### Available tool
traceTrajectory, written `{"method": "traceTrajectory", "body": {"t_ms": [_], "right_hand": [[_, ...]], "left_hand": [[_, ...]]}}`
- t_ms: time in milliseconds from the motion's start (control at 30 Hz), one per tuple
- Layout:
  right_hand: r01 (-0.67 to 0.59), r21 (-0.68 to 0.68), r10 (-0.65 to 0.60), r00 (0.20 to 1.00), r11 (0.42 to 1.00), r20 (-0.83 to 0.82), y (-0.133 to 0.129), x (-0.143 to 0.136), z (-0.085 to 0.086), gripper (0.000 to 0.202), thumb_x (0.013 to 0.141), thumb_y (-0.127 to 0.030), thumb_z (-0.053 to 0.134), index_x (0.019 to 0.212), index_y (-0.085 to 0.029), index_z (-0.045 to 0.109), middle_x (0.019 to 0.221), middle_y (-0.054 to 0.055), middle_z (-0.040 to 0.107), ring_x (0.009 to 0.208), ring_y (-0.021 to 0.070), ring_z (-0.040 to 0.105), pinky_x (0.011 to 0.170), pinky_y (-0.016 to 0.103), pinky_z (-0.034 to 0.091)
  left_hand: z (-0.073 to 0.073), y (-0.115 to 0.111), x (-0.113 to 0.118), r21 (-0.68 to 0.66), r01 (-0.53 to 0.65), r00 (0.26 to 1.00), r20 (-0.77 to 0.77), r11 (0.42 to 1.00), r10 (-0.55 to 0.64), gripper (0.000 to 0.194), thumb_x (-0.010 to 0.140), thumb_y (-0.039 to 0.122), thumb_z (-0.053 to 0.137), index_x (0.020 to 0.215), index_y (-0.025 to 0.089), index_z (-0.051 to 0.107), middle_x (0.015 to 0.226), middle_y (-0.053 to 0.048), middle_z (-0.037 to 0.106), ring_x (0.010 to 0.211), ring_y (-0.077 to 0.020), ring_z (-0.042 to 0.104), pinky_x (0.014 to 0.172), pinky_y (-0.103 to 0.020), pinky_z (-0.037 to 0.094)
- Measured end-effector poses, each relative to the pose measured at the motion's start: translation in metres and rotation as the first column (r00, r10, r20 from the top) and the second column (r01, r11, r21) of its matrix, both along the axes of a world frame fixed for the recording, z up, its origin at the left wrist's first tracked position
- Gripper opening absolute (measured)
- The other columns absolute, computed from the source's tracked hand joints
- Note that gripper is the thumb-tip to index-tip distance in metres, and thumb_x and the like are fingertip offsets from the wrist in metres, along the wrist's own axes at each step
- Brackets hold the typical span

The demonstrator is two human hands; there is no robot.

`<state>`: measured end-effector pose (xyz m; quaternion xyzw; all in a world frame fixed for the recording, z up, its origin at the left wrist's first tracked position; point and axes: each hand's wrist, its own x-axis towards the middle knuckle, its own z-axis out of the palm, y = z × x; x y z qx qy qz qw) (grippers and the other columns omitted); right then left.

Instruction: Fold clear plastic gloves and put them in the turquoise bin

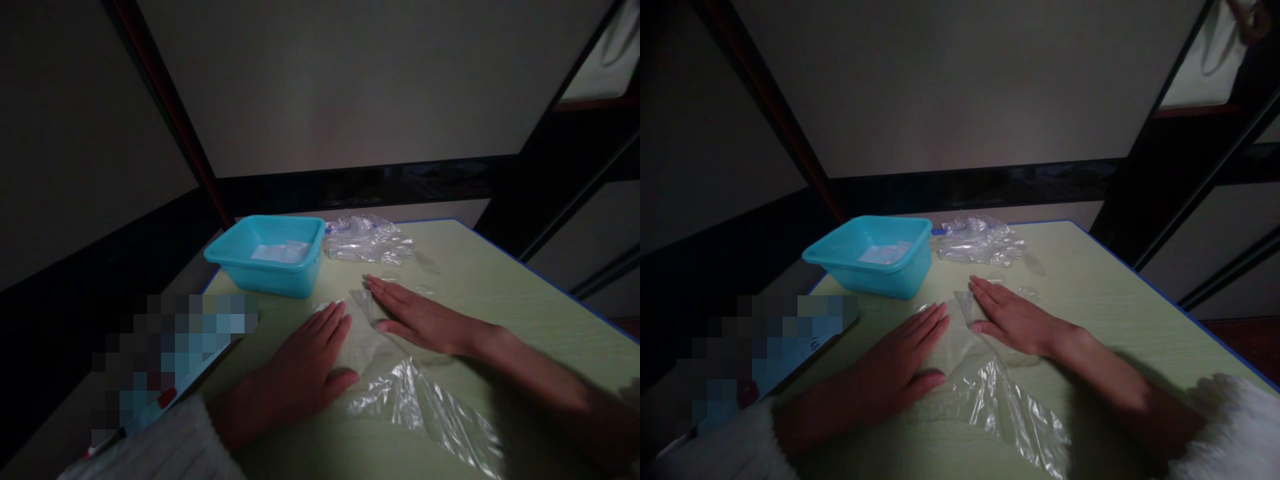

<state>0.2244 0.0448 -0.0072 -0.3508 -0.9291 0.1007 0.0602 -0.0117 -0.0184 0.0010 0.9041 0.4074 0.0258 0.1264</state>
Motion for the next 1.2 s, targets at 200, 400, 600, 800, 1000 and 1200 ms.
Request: {"method": "traceTrajectory", "body": {"t_ms": [200,400,600,800,1000,1200], "right_hand": [[0.062,-0.047,-0.059,0.997,0.997,0.052,0.008,0.006,-0.006,0.078,0.088,-0.062,0.026,0.143,-0.008,0.019,0.148,0.018,0.013,0.136,0.0272,0.010,0.110,0.050,0.014],[0.191,-0.084,-0.171,0.965,0.978,0.198,0.017,0.018,0.002,0.086,0.085,-0.067,0.022,0.144,-0.005,0.012,0.149,0.017,0.007,0.136,0.0271,0.004,0.110,0.049,0.011],[0.263,-0.114,-0.222,0.934,0.958,0.281,0.020,0.026,0.006,0.087,0.083,-0.069,0.022,0.145,-0.009,0.008,0.149,0.013,0.003,0.136,0.0279,0.002,0.109,0.052,0.009],[0.251,-0.082,-0.228,0.949,0.965,0.218,0.017,0.025,0.006,0.085,0.084,-0.069,0.022,0.145,-0.010,0.014,0.149,0.014,0.009,0.136,0.0297,0.007,0.107,0.054,0.014],[0.261,-0.033,-0.251,0.951,0.965,0.178,0.012,0.021,0.005,0.081,0.085,-0.067,0.023,0.143,-0.011,0.022,0.148,0.016,0.016,0.135,0.0315,0.014,0.106,0.053,0.021],[0.253,-0.028,-0.248,0.960,0.967,0.131,-0.005,0.020,0.006,0.076,0.087,-0.064,0.026,0.142,-0.012,0.027,0.147,0.018,0.020,0.133,0.0329,0.019,0.104,0.055,0.025]], "left_hand": [[0.010,-0.003,0.002,-0.027,-0.061,0.993,-0.106,0.998,0.058,0.067,0.086,0.037,0.051,0.138,0.001,0.026,0.148,-0.022,0.014,0.137,-0.0289,0.012,0.109,-0.047,0.022],[0.009,-0.004,0.001,-0.022,-0.100,0.984,-0.152,0.995,0.096,0.068,0.087,0.039,0.048,0.139,0.002,0.024,0.148,-0.021,0.013,0.137,-0.0287,0.011,0.109,-0.046,0.022],[0.005,-0.003,0.000,-0.015,-0.099,0.979,-0.182,0.995,0.095,0.068,0.089,0.042,0.044,0.141,0.004,0.020,0.149,-0.019,0.010,0.138,-0.0274,0.009,0.110,-0.043,0.020],[0.006,-0.003,0.001,-0.001,-0.100,0.980,-0.172,0.995,0.098,0.066,0.088,0.042,0.044,0.140,0.006,0.022,0.149,-0.019,0.013,0.137,-0.0280,0.012,0.110,-0.044,0.022],[0.002,-0.003,-0.001,0.034,-0.073,0.994,-0.084,0.997,0.075,0.065,0.088,0.040,0.047,0.138,0.005,0.025,0.147,-0.021,0.018,0.137,-0.0290,0.015,0.109,-0.046,0.025],[-0.003,-0.002,-0.004,0.059,-0.052,0.998,-0.027,0.997,0.054,0.063,0.086,0.038,0.049,0.137,0.006,0.028,0.147,-0.022,0.021,0.136,-0.0302,0.017,0.107,-0.048,0.027]]}}
